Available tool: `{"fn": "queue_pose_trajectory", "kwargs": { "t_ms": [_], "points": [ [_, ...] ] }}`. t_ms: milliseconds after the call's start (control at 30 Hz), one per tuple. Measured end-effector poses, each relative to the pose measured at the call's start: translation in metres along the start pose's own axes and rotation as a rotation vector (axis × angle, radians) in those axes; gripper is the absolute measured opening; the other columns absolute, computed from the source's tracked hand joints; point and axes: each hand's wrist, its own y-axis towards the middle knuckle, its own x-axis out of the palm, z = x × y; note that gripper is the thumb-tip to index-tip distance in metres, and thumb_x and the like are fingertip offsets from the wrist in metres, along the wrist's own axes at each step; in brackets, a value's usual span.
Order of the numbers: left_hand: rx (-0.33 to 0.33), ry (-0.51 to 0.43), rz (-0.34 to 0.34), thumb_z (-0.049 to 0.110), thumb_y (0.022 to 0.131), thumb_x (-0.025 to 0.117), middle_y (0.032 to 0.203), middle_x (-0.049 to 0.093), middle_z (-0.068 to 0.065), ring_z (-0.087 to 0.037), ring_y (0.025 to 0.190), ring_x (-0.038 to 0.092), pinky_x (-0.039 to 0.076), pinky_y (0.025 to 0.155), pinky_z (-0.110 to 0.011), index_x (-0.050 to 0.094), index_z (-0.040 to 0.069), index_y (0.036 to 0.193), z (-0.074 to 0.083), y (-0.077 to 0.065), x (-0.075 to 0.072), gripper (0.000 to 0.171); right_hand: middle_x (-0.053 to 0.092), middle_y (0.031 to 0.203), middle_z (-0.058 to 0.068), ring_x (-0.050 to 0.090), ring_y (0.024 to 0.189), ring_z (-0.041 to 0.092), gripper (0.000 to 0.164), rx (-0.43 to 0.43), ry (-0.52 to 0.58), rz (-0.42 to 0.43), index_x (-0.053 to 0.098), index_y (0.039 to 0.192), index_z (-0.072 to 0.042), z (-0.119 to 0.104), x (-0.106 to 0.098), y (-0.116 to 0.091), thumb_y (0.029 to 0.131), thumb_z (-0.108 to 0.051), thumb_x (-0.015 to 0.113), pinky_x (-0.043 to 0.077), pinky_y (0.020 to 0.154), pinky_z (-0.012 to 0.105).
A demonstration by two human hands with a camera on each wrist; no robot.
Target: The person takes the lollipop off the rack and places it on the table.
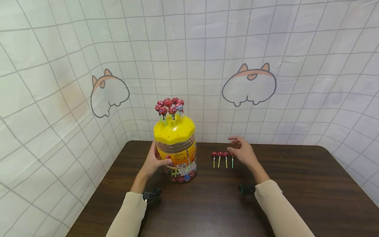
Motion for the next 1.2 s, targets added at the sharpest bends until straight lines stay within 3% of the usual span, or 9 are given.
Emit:
{"fn": "queue_pose_trajectory", "kwargs": {
  "t_ms": [267,500,733,1000,1200],
  "points": [
    [-0.016,-0.002,0.007,0.017,0.085,0.085,0.142,0.05,-0.007,-0.021,0.125,0.06,0.054,0.105,-0.036,0.022,0.027,0.156,0.0,0.0,0.0,0.095,0.067,0.12,0.015,0.063,0.104,0.025,0.04,-0.237,0.08,0.02,0.059,0.138,-0.015,-0.101,0.002,0.006,0.1,-0.022,0.067,0.053,0.086,0.028],
    [-0.028,0.0,0.009,0.017,0.085,0.085,0.142,0.05,-0.007,-0.022,0.125,0.059,0.054,0.105,-0.035,0.023,0.026,0.155,0.001,-0.001,0.001,0.094,0.069,0.116,0.014,0.065,0.103,0.023,0.04,-0.39,0.21,0.029,0.06,0.137,-0.016,-0.16,0.013,0.014,0.098,-0.016,0.068,0.053,0.092,0.027],
    [-0.031,0.004,0.015,0.018,0.085,0.085,0.141,0.05,-0.007,-0.021,0.125,0.059,0.054,0.105,-0.035,0.023,0.026,0.155,0.002,-0.002,0.001,0.093,0.068,0.113,0.019,0.068,0.098,0.03,0.043,-0.478,0.302,0.082,0.058,0.136,-0.008,-0.194,0.031,0.026,0.095,-0.007,0.07,0.056,0.087,0.029],
    [-0.012,-0.012,-0.003,0.015,0.086,0.084,0.144,0.049,-0.008,-0.022,0.126,0.06,0.055,0.104,-0.036,0.021,0.027,0.156,0.0,-0.002,0.001,0.095,0.066,0.113,0.027,0.066,0.096,0.039,0.047,-0.453,0.364,0.149,0.057,0.138,-0.003,-0.207,0.051,0.035,0.093,0.001,0.069,0.057,0.085,0.042],
    [0.003,-0.022,-0.015,0.015,0.086,0.083,0.143,0.049,-0.008,-0.022,0.126,0.06,0.056,0.102,-0.036,0.021,0.025,0.157,0.0,-0.002,0.002,0.095,0.065,0.108,0.032,0.065,0.094,0.044,0.042,-0.439,0.372,0.17,0.057,0.133,0.004,-0.23,0.05,0.02,0.092,0.008,0.065,0.057,0.083,0.047]
  ]
}}
